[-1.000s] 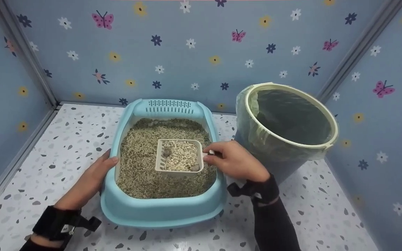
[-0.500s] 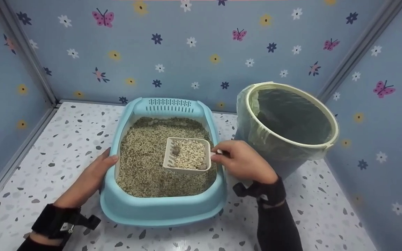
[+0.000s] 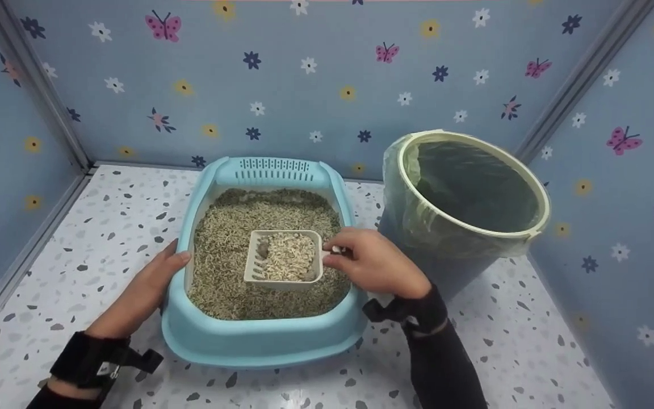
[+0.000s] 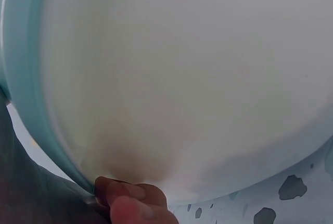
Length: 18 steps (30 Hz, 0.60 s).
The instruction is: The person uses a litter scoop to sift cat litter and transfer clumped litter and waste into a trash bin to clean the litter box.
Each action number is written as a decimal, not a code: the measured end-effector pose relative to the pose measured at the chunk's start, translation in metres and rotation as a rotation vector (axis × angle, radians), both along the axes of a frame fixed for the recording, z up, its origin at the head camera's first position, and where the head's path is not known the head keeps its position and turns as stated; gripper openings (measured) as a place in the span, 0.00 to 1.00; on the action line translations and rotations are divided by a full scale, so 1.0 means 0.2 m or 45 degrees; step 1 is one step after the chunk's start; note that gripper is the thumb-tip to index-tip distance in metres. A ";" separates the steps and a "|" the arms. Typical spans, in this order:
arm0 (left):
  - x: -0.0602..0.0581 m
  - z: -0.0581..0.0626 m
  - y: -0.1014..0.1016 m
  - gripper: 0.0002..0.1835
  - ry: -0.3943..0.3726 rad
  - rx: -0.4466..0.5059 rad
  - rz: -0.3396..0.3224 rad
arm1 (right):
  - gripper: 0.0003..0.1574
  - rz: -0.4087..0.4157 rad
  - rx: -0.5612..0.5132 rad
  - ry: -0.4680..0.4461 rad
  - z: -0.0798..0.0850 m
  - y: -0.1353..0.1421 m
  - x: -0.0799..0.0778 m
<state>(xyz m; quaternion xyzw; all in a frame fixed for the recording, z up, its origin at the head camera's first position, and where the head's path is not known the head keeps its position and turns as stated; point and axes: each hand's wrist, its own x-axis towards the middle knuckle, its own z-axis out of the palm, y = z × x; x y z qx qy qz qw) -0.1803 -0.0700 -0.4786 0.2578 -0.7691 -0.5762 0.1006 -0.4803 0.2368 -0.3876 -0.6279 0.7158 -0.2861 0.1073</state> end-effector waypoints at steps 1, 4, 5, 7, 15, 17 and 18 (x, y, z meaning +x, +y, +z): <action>0.00 0.00 0.00 0.45 0.009 0.005 -0.003 | 0.09 0.008 -0.008 0.004 0.00 0.01 -0.01; -0.01 0.00 0.00 0.45 0.027 0.021 -0.011 | 0.05 -0.008 -0.029 0.022 0.01 0.04 -0.03; -0.01 0.00 0.01 0.45 0.032 0.024 -0.012 | 0.05 -0.009 -0.023 0.031 0.01 0.04 -0.04; 0.00 0.00 0.01 0.44 0.028 0.024 -0.004 | 0.07 0.011 -0.002 0.045 0.01 0.03 -0.03; -0.01 0.00 0.01 0.47 0.017 0.001 -0.022 | 0.05 -0.050 -0.087 0.000 0.02 0.06 -0.05; -0.01 0.00 0.00 0.46 0.035 -0.009 -0.035 | 0.07 -0.041 -0.067 0.020 0.02 0.04 -0.03; -0.01 0.00 0.00 0.46 0.041 -0.009 -0.035 | 0.09 -0.025 -0.046 0.018 0.01 0.02 -0.02</action>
